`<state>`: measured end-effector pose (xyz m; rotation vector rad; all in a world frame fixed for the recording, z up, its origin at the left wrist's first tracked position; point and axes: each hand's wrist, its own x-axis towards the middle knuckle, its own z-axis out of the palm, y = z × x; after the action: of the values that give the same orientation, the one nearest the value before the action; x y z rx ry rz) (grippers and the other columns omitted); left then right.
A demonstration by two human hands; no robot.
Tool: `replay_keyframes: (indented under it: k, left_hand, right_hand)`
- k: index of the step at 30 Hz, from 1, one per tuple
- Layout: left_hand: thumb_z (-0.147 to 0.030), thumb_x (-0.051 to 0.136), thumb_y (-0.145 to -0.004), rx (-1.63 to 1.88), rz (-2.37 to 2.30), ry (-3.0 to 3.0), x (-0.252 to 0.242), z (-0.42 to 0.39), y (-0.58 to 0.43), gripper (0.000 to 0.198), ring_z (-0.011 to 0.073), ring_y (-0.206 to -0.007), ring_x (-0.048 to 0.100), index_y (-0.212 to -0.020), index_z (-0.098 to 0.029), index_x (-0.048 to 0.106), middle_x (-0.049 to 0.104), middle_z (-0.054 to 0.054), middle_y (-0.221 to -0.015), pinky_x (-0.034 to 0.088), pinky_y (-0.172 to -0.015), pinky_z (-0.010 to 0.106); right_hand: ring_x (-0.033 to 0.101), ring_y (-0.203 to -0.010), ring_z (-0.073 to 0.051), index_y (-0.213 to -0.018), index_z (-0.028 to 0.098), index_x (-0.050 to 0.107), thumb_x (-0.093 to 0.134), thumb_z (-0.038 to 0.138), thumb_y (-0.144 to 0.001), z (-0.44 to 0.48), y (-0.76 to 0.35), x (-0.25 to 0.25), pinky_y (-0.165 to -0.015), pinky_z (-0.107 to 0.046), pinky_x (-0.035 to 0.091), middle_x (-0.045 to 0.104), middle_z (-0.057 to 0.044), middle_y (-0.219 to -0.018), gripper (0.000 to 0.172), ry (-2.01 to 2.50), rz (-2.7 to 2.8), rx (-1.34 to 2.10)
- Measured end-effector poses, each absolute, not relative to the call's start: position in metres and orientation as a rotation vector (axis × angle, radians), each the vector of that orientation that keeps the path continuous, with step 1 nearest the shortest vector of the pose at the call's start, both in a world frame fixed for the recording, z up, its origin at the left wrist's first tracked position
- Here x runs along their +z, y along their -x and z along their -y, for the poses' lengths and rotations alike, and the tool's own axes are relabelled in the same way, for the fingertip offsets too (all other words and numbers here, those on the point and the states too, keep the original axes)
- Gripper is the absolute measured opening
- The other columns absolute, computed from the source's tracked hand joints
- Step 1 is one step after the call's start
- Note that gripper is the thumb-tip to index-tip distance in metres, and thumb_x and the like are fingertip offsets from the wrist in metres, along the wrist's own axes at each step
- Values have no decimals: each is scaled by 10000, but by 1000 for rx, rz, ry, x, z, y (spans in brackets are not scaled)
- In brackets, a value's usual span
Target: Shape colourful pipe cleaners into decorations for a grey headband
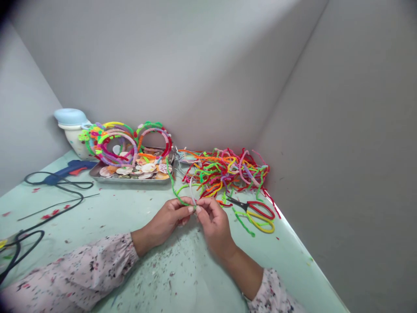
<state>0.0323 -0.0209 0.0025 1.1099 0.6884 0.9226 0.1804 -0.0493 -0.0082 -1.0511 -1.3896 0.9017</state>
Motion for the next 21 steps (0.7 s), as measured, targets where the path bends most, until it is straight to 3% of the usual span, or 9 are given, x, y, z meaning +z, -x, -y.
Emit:
replay_keyframes:
  k: [7, 11, 21]
  left_hand:
    - [-246, 648, -755, 987, -685, -1027, -3, 19, -33, 137, 60, -467, 368, -840, -154, 594, 448, -61, -519, 272, -477, 199]
    - [-262, 662, -750, 1013, -689, -990, -4, 18, -33, 166, 60, -461, 378, -853, -159, 582, 455, -64, -516, 262, -469, 200]
    - [-253, 686, -732, 988, -631, -987, -1, 19, -32, 160, 56, -473, 389, -807, -151, 587, 452, -63, -530, 267, -475, 198]
  right_hand:
    - [540, -789, -163, -934, 211, 545, 544, 321, -867, 47, -181, -9, -722, -280, 430, 574, -11, -849, 129, 1109, 1470, 780]
    - [520, -752, -155, -836, 204, 552, 500, 330, -895, 46, -181, -6, -701, -270, 402, 558, 2, -779, 149, 1151, 1530, 758]
    - [442, -672, -131, -829, 200, 546, 476, 337, -912, 48, -181, -8, -640, -254, 360, 492, 25, -714, 174, 1061, 1498, 846]
